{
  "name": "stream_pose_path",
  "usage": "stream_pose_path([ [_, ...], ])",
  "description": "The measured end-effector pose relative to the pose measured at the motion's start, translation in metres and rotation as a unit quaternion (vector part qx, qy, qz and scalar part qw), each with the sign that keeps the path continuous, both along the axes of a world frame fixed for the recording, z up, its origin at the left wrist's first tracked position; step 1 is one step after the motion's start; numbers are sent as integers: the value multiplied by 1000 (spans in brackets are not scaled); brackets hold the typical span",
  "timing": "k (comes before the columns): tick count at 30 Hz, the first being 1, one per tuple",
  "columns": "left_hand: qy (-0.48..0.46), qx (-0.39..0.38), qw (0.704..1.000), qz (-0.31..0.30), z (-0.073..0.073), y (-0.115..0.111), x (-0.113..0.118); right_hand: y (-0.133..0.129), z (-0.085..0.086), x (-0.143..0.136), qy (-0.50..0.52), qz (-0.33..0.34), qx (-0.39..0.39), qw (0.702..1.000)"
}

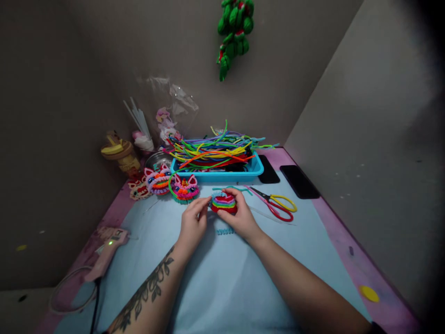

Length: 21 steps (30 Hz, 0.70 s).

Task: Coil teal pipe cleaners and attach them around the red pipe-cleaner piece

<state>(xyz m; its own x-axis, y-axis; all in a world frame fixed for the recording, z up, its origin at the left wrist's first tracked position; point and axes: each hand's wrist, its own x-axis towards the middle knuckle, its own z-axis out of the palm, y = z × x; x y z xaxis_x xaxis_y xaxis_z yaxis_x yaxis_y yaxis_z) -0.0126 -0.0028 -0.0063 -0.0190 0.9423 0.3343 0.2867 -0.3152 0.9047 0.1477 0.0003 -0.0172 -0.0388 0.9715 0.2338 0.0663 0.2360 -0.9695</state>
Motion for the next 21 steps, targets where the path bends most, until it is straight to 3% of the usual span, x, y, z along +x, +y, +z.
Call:
stream_pose_path([
  [6, -11, -31, 999, 3, -2, 1, 0, -1, 3, 2, -1, 8, -8, 1000],
  [13, 44, 13, 998, -38, -2, 0, -1, -2, 4, 4, -44, 9, 6, 999],
  [17, -83, -94, 992, -7, -6, 1, 4, -1, 0, 4, -51, -22, 42, 998],
  [19, -194, -184, 963, -29, -8, 0, 8, -1, -1, 3, -66, -61, 85, 992],
  [21, -299, -256, 916, -77, -8, -1, 12, -2, -1, 0, -87, -81, 121, 986],
])
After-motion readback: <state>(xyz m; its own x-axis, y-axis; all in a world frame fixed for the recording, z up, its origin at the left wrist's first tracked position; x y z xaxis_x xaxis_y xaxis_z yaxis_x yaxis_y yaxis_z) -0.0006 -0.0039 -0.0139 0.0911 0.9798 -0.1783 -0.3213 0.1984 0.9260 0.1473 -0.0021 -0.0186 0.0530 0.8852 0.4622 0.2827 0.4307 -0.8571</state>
